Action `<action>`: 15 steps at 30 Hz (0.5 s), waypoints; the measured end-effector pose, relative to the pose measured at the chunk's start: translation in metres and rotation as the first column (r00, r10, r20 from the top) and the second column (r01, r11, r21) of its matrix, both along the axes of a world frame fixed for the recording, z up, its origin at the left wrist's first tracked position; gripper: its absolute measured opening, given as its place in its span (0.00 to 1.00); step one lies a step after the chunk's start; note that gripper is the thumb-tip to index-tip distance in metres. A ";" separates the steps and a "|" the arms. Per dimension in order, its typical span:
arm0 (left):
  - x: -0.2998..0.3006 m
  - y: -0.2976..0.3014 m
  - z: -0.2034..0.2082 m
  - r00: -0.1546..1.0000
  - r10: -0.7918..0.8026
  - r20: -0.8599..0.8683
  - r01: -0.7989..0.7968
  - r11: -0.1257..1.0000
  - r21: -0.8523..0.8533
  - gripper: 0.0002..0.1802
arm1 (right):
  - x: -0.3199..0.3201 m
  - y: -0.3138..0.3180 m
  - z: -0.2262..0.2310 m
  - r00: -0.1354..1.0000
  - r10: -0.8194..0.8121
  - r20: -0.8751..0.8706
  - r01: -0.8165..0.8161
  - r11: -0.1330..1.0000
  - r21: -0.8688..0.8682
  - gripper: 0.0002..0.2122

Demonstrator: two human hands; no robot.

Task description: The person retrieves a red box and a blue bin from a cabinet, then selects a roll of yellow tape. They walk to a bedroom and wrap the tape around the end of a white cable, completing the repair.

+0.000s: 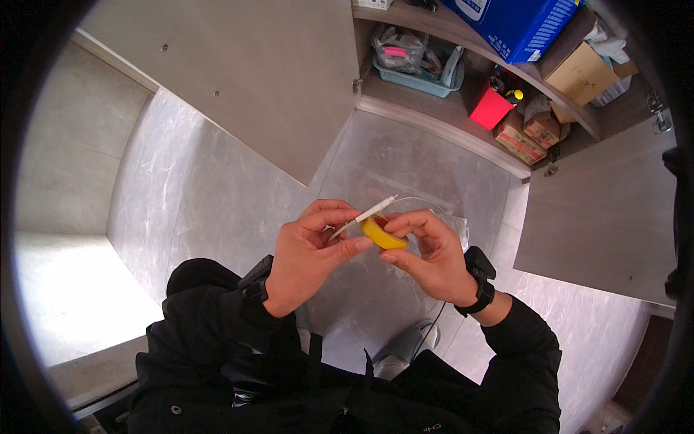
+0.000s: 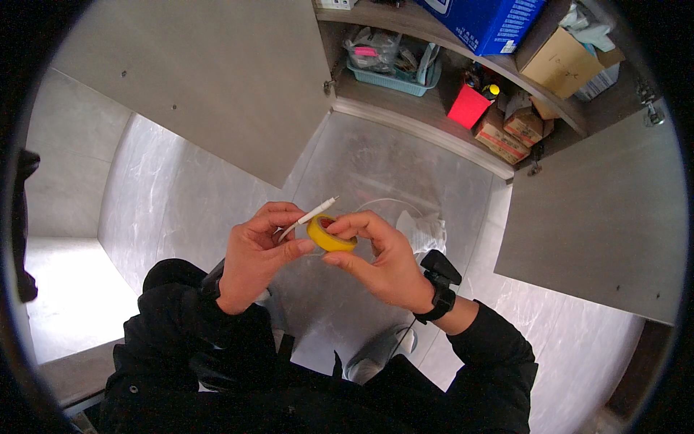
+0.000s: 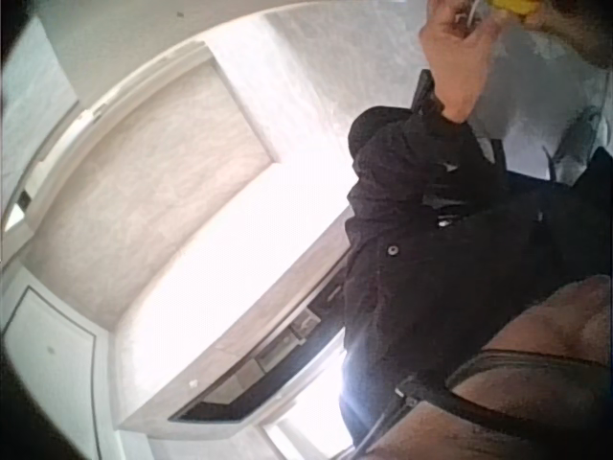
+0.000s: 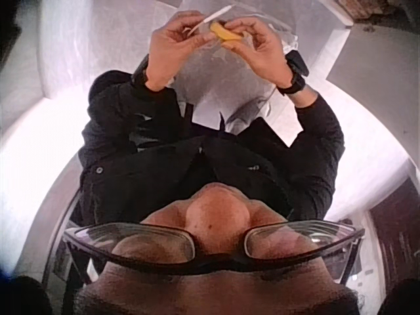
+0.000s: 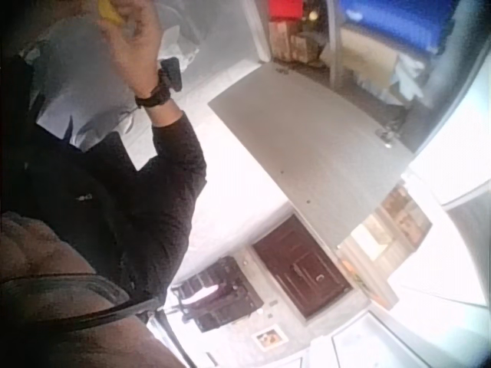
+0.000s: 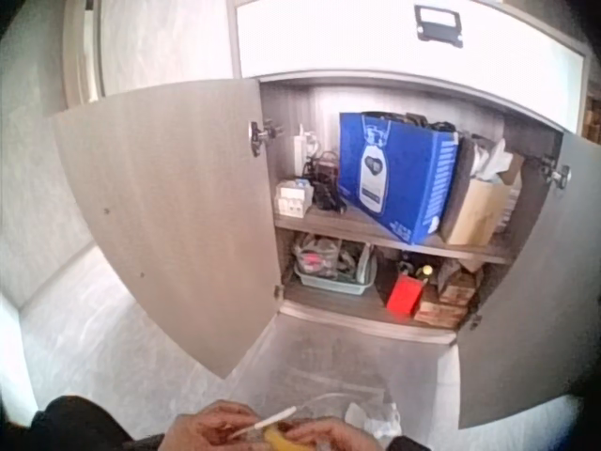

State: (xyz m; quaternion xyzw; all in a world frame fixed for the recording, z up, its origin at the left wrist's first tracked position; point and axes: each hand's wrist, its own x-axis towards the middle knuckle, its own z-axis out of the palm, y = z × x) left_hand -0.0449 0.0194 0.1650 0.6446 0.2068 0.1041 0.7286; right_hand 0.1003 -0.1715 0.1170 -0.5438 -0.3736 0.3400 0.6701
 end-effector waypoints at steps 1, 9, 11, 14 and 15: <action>0.000 0.000 0.000 1.000 0.009 -0.005 -0.009 1.000 0.001 0.20 | -0.002 0.002 0.000 0.998 -0.026 0.065 0.026 1.000 -0.006 0.19; -0.001 0.005 0.000 0.996 0.002 -0.086 -0.006 0.999 -0.043 0.14 | -0.005 0.006 0.007 0.881 -0.121 0.458 0.142 0.990 -0.011 0.19; 0.001 0.009 0.000 0.996 -0.033 -0.080 0.034 0.999 0.007 0.13 | -0.002 0.005 0.008 0.852 -0.095 0.514 0.092 0.995 0.030 0.20; 0.002 0.013 -0.001 0.995 -0.088 -0.045 0.092 0.993 0.078 0.09 | -0.001 0.004 0.009 0.827 -0.085 0.556 0.057 0.996 0.067 0.20; 0.002 0.014 -0.001 0.994 -0.103 -0.028 0.105 0.989 0.105 0.08 | -0.001 0.004 0.010 0.819 -0.083 0.568 0.047 0.996 0.079 0.21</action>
